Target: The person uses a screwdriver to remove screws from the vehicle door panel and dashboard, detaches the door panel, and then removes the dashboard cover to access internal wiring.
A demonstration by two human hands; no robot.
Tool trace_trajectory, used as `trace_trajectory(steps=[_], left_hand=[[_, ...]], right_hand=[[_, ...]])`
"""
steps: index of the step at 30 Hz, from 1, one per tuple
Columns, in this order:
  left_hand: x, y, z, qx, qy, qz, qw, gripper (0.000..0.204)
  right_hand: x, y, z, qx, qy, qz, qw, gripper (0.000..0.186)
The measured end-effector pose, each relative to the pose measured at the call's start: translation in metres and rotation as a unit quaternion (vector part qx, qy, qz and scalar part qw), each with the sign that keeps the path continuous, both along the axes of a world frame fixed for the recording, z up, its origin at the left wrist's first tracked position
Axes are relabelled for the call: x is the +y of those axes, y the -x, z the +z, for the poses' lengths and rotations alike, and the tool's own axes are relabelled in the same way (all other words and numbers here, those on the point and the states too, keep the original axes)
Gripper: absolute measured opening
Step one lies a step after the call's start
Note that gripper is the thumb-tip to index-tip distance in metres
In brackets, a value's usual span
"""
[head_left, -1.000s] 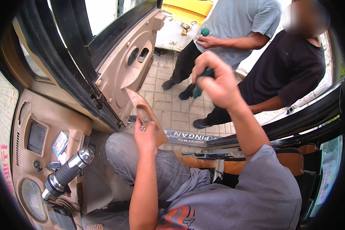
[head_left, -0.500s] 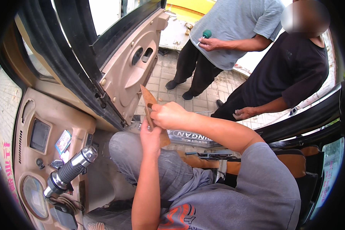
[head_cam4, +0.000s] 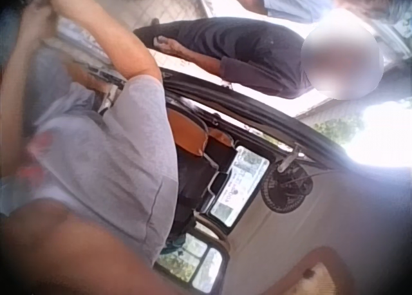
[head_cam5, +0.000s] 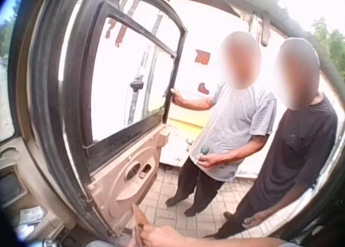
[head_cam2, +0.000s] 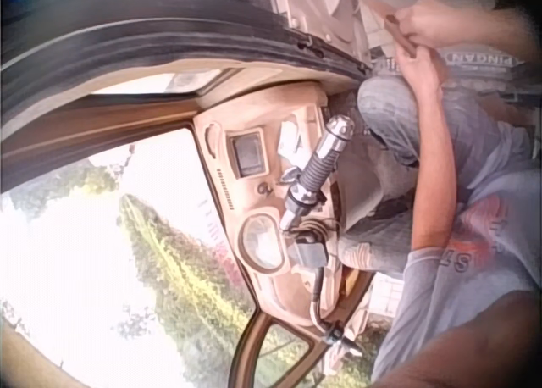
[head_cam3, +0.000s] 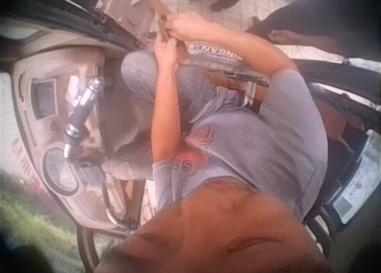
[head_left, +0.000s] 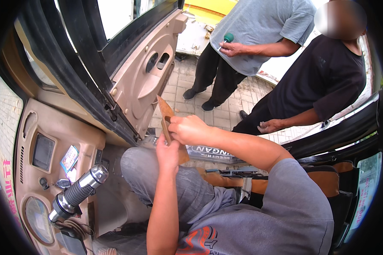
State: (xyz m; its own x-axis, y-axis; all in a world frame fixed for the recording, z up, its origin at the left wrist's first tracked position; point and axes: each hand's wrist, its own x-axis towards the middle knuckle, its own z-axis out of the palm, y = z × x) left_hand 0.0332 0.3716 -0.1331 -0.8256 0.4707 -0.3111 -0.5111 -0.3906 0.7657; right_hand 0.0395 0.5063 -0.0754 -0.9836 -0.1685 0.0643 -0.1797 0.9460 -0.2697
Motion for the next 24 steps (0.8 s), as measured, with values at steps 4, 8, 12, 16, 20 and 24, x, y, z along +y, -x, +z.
trace_trajectory(steps=[4,8,12,16,20,24], left_hand=[[0.004,0.000,0.001,-0.021,0.004,0.000,1.000,0.047],[0.003,0.005,0.004,-0.021,0.013,-0.008,1.000,0.047],[0.007,0.013,-0.003,0.022,0.066,-0.007,0.998,0.053],[0.007,0.050,-0.003,0.117,0.156,-0.098,0.976,0.069],[0.020,0.097,0.016,0.103,0.126,-0.155,0.974,0.071],[0.033,0.124,0.020,0.143,0.164,-0.096,0.971,0.069]], right_hand=[[0.004,-0.002,-0.001,-0.005,0.027,-0.001,1.000,0.009],[0.007,0.000,-0.003,-0.016,0.049,-0.002,0.999,0.017],[0.033,0.006,0.002,0.086,0.207,-0.120,0.967,0.044],[0.059,0.020,0.016,-0.162,0.439,-0.246,0.849,0.034],[0.082,0.041,0.003,-0.127,0.612,-0.275,0.731,0.022],[0.128,0.095,0.006,-0.033,0.664,-0.332,0.669,0.017]])
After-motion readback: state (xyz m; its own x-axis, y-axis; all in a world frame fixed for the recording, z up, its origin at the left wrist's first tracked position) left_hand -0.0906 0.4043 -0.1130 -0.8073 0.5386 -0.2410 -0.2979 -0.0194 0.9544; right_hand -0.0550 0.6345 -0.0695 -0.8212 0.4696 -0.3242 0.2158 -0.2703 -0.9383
